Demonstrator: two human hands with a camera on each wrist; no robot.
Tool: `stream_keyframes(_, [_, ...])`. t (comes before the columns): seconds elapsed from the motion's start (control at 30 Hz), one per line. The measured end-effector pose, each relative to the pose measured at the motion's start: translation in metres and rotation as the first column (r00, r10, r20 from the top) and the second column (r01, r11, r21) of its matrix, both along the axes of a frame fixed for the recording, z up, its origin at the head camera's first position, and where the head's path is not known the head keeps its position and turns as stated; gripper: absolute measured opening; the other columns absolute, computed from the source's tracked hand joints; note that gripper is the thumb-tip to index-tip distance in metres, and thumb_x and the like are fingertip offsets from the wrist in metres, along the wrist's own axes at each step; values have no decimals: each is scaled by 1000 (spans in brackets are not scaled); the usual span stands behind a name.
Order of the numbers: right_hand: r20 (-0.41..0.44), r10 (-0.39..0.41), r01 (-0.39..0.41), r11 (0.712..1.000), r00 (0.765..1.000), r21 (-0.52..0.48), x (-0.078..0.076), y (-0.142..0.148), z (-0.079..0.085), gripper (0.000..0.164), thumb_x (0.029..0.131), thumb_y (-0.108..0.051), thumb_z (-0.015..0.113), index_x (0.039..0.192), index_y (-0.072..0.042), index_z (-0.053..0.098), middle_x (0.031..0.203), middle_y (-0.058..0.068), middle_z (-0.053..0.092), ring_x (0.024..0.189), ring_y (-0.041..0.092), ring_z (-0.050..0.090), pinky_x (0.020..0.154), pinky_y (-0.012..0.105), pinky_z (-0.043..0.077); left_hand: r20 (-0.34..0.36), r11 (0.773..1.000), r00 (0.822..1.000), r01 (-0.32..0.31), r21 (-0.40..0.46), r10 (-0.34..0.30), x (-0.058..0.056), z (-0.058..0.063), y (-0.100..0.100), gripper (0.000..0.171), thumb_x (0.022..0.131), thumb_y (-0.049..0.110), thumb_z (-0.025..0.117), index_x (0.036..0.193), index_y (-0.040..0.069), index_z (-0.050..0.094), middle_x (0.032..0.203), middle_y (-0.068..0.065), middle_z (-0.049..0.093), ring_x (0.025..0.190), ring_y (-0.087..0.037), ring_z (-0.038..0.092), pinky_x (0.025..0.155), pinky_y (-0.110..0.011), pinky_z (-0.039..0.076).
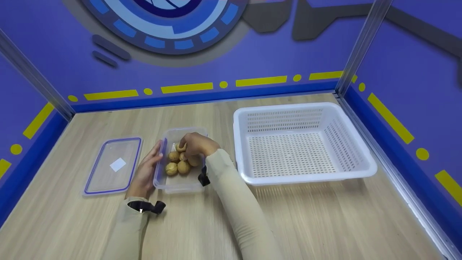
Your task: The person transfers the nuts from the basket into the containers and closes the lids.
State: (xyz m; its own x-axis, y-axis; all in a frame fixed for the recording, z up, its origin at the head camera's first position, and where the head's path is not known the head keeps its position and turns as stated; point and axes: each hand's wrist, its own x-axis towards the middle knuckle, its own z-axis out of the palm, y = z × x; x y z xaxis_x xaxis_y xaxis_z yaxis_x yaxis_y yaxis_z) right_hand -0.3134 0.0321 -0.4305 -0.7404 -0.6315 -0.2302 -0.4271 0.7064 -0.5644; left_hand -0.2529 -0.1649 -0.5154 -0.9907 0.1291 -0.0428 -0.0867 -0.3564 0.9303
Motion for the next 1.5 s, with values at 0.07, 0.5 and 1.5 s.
stream_keyframes(0.07, [-18, 7, -8, 1000, 1000, -21, 0, 1, 1, 38, 82, -4, 63, 120, -2, 66, 108, 15, 70, 96, 25, 66, 80, 33, 57, -1, 1000, 1000, -4, -9, 4, 0, 1, 0, 63, 97, 0, 38, 154, 8, 14, 163, -6, 1, 150, -22, -6, 123, -36, -4])
stream_keyframes(0.5, [-13, -84, 78, 969, 996, -235, 3, 13, 0, 40, 90, -12, 61, 127, 2, 59, 114, 19, 68, 101, 28, 67, 87, 35, 56, -15, 992, 1000, -16, -126, 15, -1, 5, -3, 62, 97, 5, 41, 154, 7, 16, 163, -8, 5, 151, -23, -2, 123, -37, -1])
stream_keyframes(1.5, [667, -152, 683, 221, 729, -696, 43, -30, 6, 60, 102, -33, 43, 151, -4, 23, 155, 16, 33, 142, 27, 35, 119, 38, 28, -12, 933, 998, -60, -355, 59, 9, 54, -110, 57, 106, 23, 28, 155, 16, 1, 164, 1, -3, 150, -15, -5, 124, -34, 0])
